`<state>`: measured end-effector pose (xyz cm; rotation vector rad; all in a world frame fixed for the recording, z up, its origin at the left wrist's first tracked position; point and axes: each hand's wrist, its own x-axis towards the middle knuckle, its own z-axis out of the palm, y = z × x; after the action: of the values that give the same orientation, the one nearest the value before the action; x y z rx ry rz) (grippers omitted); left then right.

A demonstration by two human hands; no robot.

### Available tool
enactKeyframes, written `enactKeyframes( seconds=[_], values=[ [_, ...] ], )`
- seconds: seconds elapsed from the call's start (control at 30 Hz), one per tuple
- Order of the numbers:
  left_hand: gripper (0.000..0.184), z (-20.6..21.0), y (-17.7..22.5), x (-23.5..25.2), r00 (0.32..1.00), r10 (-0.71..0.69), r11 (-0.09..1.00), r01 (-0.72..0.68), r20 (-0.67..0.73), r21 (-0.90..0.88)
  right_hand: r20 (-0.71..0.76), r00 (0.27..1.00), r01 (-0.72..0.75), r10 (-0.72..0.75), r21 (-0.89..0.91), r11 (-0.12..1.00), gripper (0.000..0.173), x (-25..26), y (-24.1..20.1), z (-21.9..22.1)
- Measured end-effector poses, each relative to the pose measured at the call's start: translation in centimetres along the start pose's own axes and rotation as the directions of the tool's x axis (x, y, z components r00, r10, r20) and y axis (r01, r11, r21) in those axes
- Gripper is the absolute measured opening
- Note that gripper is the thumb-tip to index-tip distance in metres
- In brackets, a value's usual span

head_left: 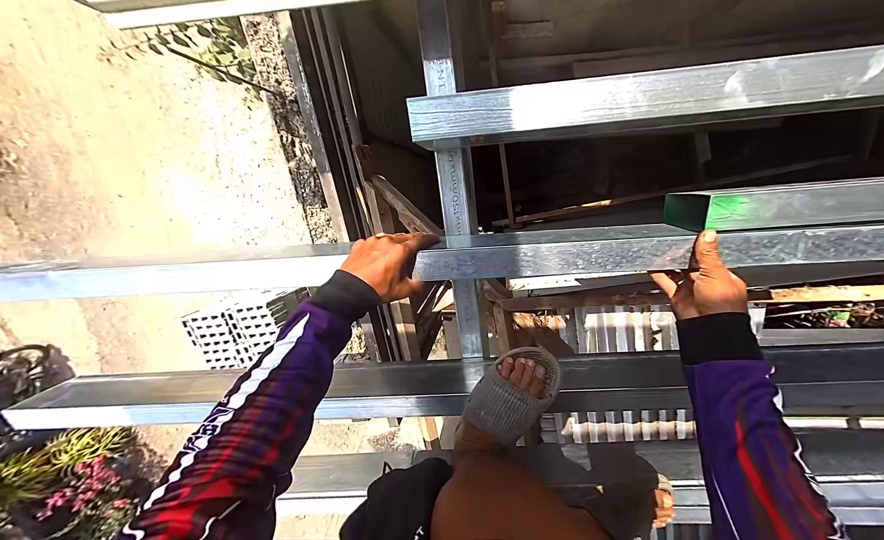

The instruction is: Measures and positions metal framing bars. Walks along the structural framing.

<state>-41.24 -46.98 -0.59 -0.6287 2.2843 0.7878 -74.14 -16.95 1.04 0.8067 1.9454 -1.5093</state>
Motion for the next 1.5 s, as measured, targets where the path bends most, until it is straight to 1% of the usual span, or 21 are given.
enactKeyframes(
  seconds=[0.1,0.3,0.43,0.6,0.7,0.77,0.83,0.87,0.93,1.0,1.13,1.27,1.37,1.43,1.47,1.5],
  values=[
    [0.077,-0.1,0.1,-0.1,1.000,-0.023,1.000,0.023,0.008,0.018,-0.003,1.000,-0.006,0.006,0.013,1.000,0.054,0.1,0.2,0.1],
    [0.075,-0.2,0.3,-0.1,0.999,-0.050,0.999,0.050,0.001,0.021,-0.034,0.998,-0.051,0.050,-0.043,0.998,0.051,-0.1,-0.6,0.7],
    [0.073,-0.1,0.2,-0.1,0.999,-0.030,0.999,0.030,-0.013,0.012,-0.027,0.997,-0.071,0.069,-0.056,0.996,0.048,-0.2,-0.9,0.8],
    [0.076,0.1,0.2,0.0,1.000,-0.017,1.000,0.017,-0.009,0.005,-0.047,0.995,-0.089,0.087,-0.061,0.994,0.044,-0.2,-1.2,0.7],
    [0.080,0.3,-0.3,-1.0,0.999,-0.021,1.000,0.022,-0.036,0.005,-0.040,0.993,-0.116,0.114,-0.059,0.991,0.045,-0.4,-0.7,1.3],
    [0.084,0.6,-0.9,-1.1,0.999,-0.017,1.000,0.018,-0.043,0.024,-0.072,0.991,-0.120,0.117,-0.039,0.992,0.047,-0.7,-0.8,1.5],
    [0.081,1.2,-1.0,-0.5,0.997,0.017,1.000,-0.017,-0.072,0.006,-0.084,0.990,-0.116,0.113,-0.026,0.993,0.050,-0.3,-1.1,0.8],
    [0.080,1.3,-1.2,-0.5,0.996,0.031,0.999,-0.032,-0.084,-0.006,-0.064,0.991,-0.117,0.116,-0.015,0.993,0.050,-0.1,-1.0,0.6],
    [0.080,1.0,-1.4,-0.3,0.997,0.045,0.998,-0.047,-0.058,-0.040,0.001,0.994,-0.112,0.112,0.023,0.993,0.047,0.0,-0.8,0.0],
    [0.080,0.7,-1.1,-0.2,0.999,0.034,0.997,-0.035,-0.019,-0.069,0.032,0.993,-0.113,0.111,0.055,0.992,0.044,-0.3,-0.8,-0.2],
    [0.081,0.4,-0.8,-0.3,1.000,0.020,0.999,-0.021,-0.006,-0.051,0.004,0.991,-0.137,0.137,0.045,0.990,0.048,-0.3,-0.9,0.1],
    [0.081,0.0,-0.6,-0.2,0.999,-0.004,0.999,0.005,0.036,-0.040,-0.006,0.991,-0.135,0.136,0.044,0.990,0.052,-0.1,-0.7,0.1],
    [0.081,-0.1,-0.5,0.0,0.998,-0.033,0.999,0.034,0.059,-0.023,-0.020,0.991,-0.132,0.133,0.047,0.990,0.051,-0.1,-0.7,0.1],
    [0.084,-0.1,-0.4,-0.1,0.998,-0.040,0.999,0.041,0.045,-0.013,-0.015,0.991,-0.130,0.131,0.056,0.990,0.051,-0.3,-0.7,0.2],
    [0.089,0.0,-0.4,-0.1,1.000,-0.015,1.000,0.015,0.024,-0.004,-0.013,0.992,-0.124,0.125,0.061,0.990,0.051,-0.3,-0.6,0.2],
    [0.095,0.2,-0.4,0.0,0.999,0.040,0.999,-0.040,-0.012,0.021,-0.011,0.993,-0.116,0.117,0.062,0.991,0.051,-0.3,-0.5,0.2]
  ],
)
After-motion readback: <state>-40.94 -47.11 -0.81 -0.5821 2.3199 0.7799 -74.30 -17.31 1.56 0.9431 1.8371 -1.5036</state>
